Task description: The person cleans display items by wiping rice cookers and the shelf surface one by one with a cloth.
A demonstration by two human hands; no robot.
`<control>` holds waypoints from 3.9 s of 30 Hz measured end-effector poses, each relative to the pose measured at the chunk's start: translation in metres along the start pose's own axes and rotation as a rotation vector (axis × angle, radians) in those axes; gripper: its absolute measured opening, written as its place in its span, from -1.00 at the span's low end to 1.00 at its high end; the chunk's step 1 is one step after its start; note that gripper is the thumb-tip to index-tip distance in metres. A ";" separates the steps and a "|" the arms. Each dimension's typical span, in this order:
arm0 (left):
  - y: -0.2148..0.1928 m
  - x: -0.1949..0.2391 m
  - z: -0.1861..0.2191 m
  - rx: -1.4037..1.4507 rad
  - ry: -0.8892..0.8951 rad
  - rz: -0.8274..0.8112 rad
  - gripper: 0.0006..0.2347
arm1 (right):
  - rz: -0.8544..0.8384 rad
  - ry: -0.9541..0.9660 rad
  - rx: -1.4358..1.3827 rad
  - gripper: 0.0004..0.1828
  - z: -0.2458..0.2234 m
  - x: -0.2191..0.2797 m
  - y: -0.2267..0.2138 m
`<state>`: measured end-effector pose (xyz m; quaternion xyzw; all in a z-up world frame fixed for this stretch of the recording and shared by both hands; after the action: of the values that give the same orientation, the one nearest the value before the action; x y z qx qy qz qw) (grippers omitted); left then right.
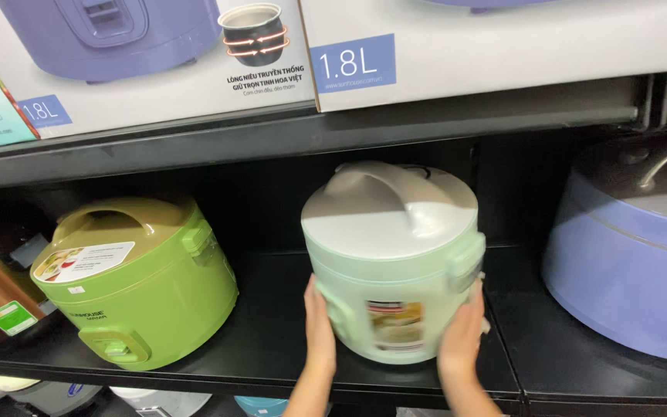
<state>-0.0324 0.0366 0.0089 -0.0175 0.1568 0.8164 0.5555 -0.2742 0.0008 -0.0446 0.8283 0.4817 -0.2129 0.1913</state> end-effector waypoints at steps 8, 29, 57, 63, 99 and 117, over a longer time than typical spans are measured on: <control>0.002 0.039 -0.005 -0.476 -0.080 -0.152 0.08 | -0.024 0.220 -0.094 -0.43 0.048 -0.006 -0.025; 0.002 0.047 -0.005 -0.693 0.228 -0.142 0.19 | -0.183 0.227 0.148 -0.37 0.003 -0.021 -0.023; 0.007 0.052 0.001 -0.882 0.123 -0.048 0.17 | 0.222 0.288 -0.032 -0.59 0.043 -0.001 -0.044; 0.009 0.055 0.001 -0.839 0.181 0.000 0.13 | 0.216 0.279 -0.635 -0.60 0.058 0.004 -0.053; -0.488 0.108 -0.060 0.628 -0.228 -0.351 -0.47 | -0.666 -0.379 -0.295 -0.57 -0.132 0.452 0.338; -0.533 -0.074 0.090 -0.115 0.207 -0.079 -0.52 | -0.142 -0.006 -0.506 -0.47 -0.292 0.206 0.421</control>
<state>0.4955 0.1723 -0.0166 -0.1399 0.1654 0.7953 0.5662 0.2371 0.1054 0.1361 0.7173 0.5761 -0.1010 0.3786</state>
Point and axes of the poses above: each hand's wrist, its own x-axis away from the middle knuckle, its own y-axis out of the palm, z = x × y, the point moved 2 cm from there along -x, towards the middle knuckle, and after that the axes turned 2 degrees about -y, right-handed, at the moved point
